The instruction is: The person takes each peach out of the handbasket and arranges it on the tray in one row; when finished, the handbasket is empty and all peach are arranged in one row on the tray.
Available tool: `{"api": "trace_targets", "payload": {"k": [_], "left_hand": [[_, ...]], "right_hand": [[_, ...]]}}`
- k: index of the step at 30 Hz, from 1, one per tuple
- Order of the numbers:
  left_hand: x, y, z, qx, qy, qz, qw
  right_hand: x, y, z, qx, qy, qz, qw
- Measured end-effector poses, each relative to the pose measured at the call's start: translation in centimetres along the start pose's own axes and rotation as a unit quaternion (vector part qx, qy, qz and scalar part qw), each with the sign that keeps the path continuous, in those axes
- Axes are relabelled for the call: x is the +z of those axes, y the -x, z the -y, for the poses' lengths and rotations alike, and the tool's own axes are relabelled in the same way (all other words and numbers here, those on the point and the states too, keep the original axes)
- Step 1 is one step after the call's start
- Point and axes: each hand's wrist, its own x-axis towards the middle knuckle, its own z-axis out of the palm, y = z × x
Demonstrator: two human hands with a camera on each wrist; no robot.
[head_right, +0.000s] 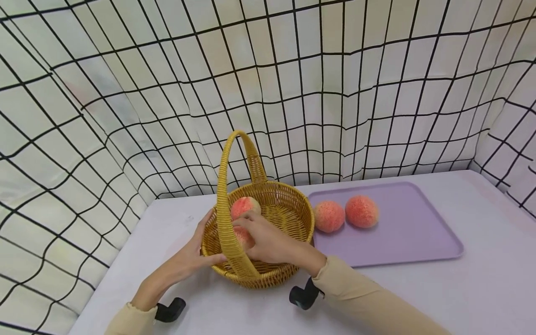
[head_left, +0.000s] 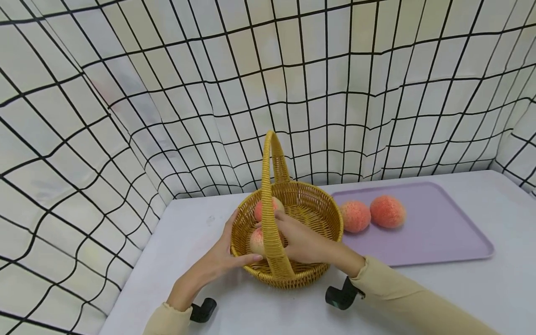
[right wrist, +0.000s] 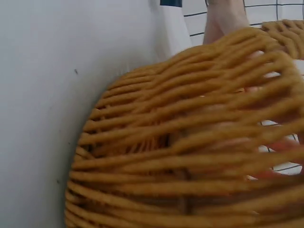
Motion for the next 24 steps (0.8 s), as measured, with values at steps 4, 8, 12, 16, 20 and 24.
{"api": "trace_targets", "payload": {"k": [4,8,12,16,20,24], "left_hand": [[-0.1,0.2,0.0,0.004,0.001,0.001,1.0000],[0.1,0.2,0.1,0.004,0.001,0.003,1.0000],[0.2,0.4,-0.1,0.001,-0.003,0.003,1.0000],[0.0,0.5,-0.1,-0.003,-0.014,0.001,0.9999],[0.0,0.5,0.0,-0.005,-0.007,-0.002,1.0000],[0.0,0.4,-0.1,-0.006,-0.003,-0.006,1.0000]], "right_hand": [[0.9,-1.0,-0.1,-0.108,0.021,0.034,0.9934],[1.0,-0.7,-0.1,-0.096,0.004,0.042,0.9944],[0.8,-0.2,-0.2,-0.051,-0.025,0.048,0.9972],[0.8,-0.3,-0.3,-0.065,-0.015,0.044,0.9968],[0.5,-0.2,-0.3,-0.048,0.006,0.046,0.9978],[-0.7,0.6,-0.1,0.022,0.033,0.057,0.9976]]}}
